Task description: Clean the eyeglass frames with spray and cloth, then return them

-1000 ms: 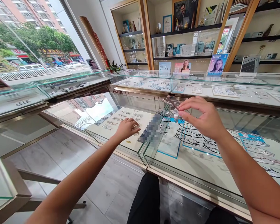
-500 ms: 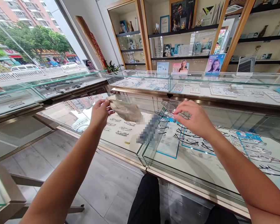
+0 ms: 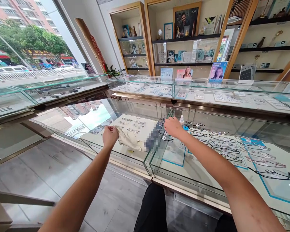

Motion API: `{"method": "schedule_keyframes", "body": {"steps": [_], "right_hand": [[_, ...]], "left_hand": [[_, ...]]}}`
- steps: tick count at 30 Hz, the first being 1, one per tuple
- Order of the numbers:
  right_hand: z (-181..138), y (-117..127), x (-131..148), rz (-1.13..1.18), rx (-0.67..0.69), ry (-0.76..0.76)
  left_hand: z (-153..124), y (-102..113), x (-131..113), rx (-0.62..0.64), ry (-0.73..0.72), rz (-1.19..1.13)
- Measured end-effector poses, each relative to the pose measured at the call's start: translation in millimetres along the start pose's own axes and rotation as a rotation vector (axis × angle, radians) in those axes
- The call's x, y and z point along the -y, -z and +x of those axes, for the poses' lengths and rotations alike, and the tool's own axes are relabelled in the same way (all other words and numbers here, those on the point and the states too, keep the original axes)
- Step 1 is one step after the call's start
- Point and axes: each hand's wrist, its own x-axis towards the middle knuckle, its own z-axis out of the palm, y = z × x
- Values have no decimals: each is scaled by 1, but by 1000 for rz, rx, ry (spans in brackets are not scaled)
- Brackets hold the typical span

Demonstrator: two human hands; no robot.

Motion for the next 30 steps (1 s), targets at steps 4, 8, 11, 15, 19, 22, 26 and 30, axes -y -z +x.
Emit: {"method": "schedule_keyframes", "body": {"steps": [4,8,11,15,19,22,26,30], "right_hand": [[11,-12,0,-29,67,-11],[16,-14,-5,-37,112,-9],[20,-13,-9,-50,140,-2],[25,-11,-12,-67,182,-1],[29,-8,-14,-67,207,0],[33,-2,-17,-54,183,-33],[46,5,-24,-74,141,-144],[64,-1,-25,-85,186,-198]], "left_hand": [[4,-1,6,16,-3,-6],[6,-2,12,30,4,-31],[6,-3,13,37,8,-43],[6,-3,13,46,12,-56],[6,-3,13,44,19,-57],[5,-4,12,40,24,-52],[4,-2,10,44,27,-49],[3,-1,9,49,29,-48]]}}
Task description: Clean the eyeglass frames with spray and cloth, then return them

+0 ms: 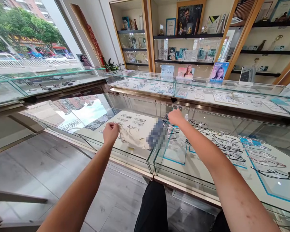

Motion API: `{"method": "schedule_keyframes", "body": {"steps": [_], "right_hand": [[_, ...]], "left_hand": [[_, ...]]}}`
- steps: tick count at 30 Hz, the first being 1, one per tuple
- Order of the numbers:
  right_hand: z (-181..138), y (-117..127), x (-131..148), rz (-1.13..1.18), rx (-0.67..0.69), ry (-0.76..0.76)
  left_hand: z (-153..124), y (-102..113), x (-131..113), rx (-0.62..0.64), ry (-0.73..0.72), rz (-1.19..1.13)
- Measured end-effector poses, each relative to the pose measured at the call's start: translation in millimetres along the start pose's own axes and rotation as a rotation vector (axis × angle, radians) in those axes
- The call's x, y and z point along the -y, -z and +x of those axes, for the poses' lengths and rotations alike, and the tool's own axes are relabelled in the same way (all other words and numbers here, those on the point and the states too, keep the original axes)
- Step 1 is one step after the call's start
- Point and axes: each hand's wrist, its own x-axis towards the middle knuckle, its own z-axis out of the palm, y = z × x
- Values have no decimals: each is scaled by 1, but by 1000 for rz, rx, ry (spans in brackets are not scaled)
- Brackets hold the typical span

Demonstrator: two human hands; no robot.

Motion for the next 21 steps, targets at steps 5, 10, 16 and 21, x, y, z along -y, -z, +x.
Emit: {"method": "schedule_keyframes", "body": {"steps": [5,10,16,21], "right_hand": [[15,-10,4,7,43,-40],[17,-11,2,62,33,-77],[9,6,-1,198,-34,-109],[-20,33,-16,367,-154,-114]], "left_hand": [[0,0,0,0,1,-2],[1,-1,1,0,2,6],[2,-1,1,-6,-1,7],[1,0,-4,-115,-21,16]]}}
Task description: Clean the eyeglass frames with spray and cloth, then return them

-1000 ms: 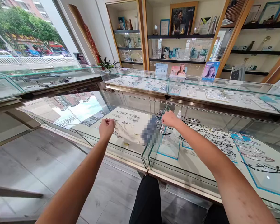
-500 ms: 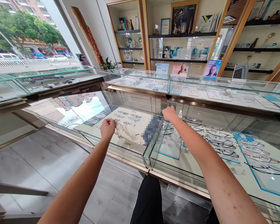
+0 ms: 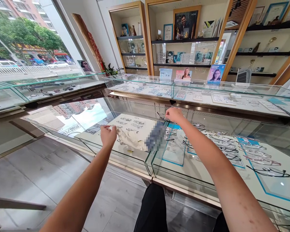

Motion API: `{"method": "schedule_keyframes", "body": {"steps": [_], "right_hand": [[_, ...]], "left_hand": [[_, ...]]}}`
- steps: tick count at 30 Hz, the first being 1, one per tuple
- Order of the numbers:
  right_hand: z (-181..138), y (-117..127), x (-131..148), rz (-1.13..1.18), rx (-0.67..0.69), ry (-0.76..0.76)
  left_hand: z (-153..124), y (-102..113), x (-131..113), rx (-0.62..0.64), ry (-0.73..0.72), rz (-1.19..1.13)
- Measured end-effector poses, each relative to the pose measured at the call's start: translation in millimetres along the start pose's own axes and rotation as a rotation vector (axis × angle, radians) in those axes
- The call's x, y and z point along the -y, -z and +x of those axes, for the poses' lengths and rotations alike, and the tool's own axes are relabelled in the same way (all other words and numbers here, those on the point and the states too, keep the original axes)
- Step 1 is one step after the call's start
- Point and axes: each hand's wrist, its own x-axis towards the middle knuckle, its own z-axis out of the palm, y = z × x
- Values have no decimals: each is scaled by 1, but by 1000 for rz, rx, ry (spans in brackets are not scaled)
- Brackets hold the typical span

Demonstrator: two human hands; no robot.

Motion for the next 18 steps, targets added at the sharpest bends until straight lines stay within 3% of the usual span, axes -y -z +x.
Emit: {"method": "schedule_keyframes", "body": {"steps": [5,9,14,18], "right_hand": [[-49,30,-34,575,-120,-29],[-97,44,-73,972,-196,-35],[-149,41,-118,1004,-325,-9],[-179,26,-146,840,-526,-40]], "left_hand": [[-11,5,-7,-200,-35,113],[-31,-3,-38,-170,-185,208],[-95,-51,-133,113,-513,-95],[-169,-109,-211,454,-570,-529]]}}
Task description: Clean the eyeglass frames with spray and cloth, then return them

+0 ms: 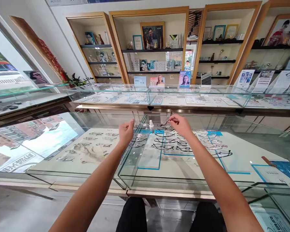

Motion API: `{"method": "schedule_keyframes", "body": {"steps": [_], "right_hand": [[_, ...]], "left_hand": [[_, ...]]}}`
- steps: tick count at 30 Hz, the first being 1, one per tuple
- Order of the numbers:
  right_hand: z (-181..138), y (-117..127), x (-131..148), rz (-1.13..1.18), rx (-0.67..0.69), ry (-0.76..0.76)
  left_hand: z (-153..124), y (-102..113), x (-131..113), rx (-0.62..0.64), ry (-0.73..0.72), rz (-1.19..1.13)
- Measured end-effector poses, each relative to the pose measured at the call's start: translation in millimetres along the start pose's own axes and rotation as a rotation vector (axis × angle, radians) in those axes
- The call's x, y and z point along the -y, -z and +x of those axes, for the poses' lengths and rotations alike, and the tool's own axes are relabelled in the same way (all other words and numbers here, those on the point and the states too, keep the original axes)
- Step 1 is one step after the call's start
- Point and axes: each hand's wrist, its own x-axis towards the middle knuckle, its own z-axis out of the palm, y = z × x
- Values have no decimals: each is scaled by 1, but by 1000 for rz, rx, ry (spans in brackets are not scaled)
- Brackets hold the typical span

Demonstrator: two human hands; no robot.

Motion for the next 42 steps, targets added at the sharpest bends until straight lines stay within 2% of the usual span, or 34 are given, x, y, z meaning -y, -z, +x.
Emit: {"method": "schedule_keyframes", "body": {"steps": [2,4,6,8,15,20,26,32,35,39,42], "right_hand": [[-10,9,-9,-78,-70,31],[-17,15,-14,-127,-114,61],[-20,18,-15,-161,-129,76],[-22,17,-14,-181,-121,85],[-24,8,-17,-201,-124,114],[-26,2,-20,-185,-146,125],[-32,-9,-15,-143,-146,152],[-35,-13,-13,-96,-167,124],[-35,-16,-14,14,-127,115],[-34,-18,-17,233,-37,57],[-34,-18,-16,217,-13,56]], "left_hand": [[-1,-49,-15,88,-12,-205],[-3,-87,-23,163,0,-380],[-4,-110,-26,257,46,-518],[-4,-120,-27,349,105,-599],[5,-112,-38,521,253,-765],[-2,-107,-36,620,309,-884],[-4,-92,-31,684,348,-878],[-4,-94,-28,753,327,-937],[-4,-95,-25,744,328,-960],[-3,-98,-19,719,319,-849],[-4,-101,-15,732,292,-702]]}}
